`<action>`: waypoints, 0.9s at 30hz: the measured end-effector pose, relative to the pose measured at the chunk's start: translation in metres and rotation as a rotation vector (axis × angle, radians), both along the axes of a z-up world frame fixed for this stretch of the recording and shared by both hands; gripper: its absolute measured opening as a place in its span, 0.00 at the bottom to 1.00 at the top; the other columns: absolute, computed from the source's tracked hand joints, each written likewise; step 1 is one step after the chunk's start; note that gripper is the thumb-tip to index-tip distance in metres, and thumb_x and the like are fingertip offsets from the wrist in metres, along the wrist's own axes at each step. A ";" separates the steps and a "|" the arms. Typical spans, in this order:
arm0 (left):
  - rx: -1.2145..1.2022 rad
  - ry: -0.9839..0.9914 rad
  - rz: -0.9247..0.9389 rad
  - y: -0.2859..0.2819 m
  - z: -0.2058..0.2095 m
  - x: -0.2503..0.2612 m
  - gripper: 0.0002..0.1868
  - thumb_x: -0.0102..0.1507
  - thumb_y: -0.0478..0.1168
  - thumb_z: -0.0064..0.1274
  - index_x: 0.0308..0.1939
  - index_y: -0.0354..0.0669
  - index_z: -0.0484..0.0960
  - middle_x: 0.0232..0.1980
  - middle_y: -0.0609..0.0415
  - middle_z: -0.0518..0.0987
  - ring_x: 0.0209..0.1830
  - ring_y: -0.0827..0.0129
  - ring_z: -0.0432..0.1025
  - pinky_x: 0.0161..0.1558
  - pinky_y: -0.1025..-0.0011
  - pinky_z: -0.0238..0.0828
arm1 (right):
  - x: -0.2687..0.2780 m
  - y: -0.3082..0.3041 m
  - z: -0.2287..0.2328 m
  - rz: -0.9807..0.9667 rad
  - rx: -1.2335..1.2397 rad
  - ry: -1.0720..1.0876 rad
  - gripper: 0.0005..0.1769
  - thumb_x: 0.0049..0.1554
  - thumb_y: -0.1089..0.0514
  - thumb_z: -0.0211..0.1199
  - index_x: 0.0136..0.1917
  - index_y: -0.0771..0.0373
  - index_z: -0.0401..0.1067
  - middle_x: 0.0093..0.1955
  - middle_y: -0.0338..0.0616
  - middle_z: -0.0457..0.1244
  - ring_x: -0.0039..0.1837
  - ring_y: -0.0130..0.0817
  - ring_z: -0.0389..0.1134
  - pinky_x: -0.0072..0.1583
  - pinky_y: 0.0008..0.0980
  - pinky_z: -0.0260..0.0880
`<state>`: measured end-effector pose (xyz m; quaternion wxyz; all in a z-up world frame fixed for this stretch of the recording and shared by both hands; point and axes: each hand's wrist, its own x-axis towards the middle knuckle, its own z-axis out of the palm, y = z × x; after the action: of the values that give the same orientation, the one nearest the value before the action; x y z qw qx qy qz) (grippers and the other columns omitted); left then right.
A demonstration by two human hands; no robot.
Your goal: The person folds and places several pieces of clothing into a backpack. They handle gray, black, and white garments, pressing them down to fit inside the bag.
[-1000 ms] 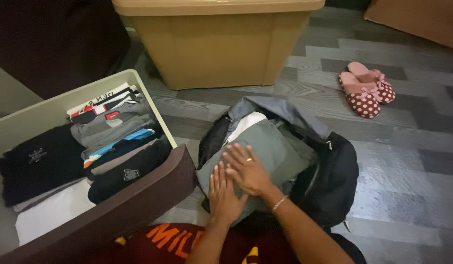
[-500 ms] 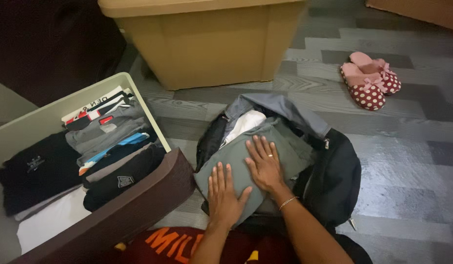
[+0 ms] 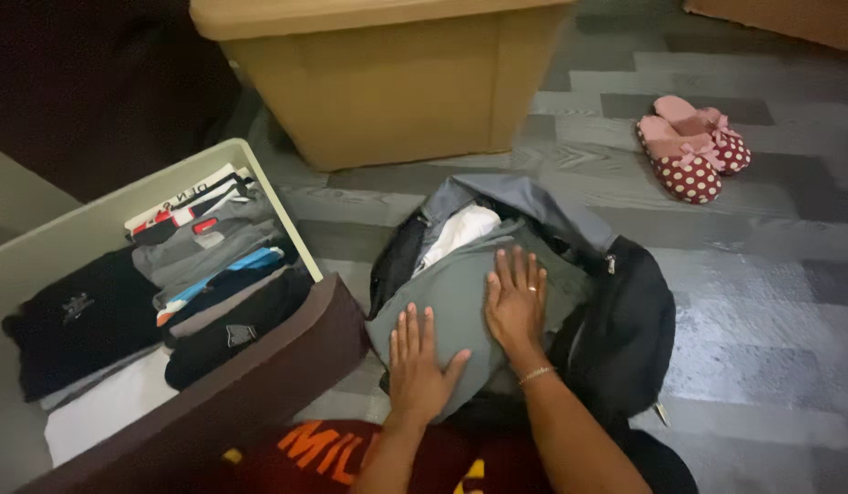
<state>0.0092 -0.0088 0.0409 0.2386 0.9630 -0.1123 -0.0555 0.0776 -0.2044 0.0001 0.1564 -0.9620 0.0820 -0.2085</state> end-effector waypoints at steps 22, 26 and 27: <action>-0.987 0.186 0.884 0.045 -0.050 0.018 0.29 0.63 0.50 0.60 0.60 0.33 0.73 0.50 0.49 0.80 0.52 0.62 0.75 0.57 0.63 0.69 | -0.137 0.137 0.064 0.367 0.234 0.187 0.41 0.56 0.51 0.65 0.76 0.67 0.55 0.80 0.61 0.47 0.82 0.56 0.42 0.78 0.55 0.34; -1.038 0.334 0.906 0.051 -0.018 0.013 0.18 0.65 0.43 0.57 0.54 0.35 0.80 0.51 0.52 0.80 0.51 0.65 0.73 0.56 0.66 0.66 | -0.143 0.146 0.071 0.329 0.127 0.356 0.52 0.51 0.53 0.68 0.81 0.66 0.47 0.85 0.60 0.40 0.83 0.53 0.35 0.78 0.54 0.29; -1.080 0.348 0.905 0.052 -0.010 0.011 0.18 0.65 0.43 0.58 0.54 0.35 0.80 0.50 0.51 0.79 0.50 0.64 0.72 0.55 0.66 0.66 | -0.143 0.148 0.071 0.306 0.068 0.392 0.54 0.50 0.54 0.68 0.82 0.66 0.45 0.86 0.59 0.38 0.83 0.52 0.34 0.78 0.54 0.29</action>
<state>0.0202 0.0429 0.0312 0.6949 0.6402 0.3249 -0.0406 -0.0652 -0.0565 0.0706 0.1997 -0.9794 -0.0287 0.0109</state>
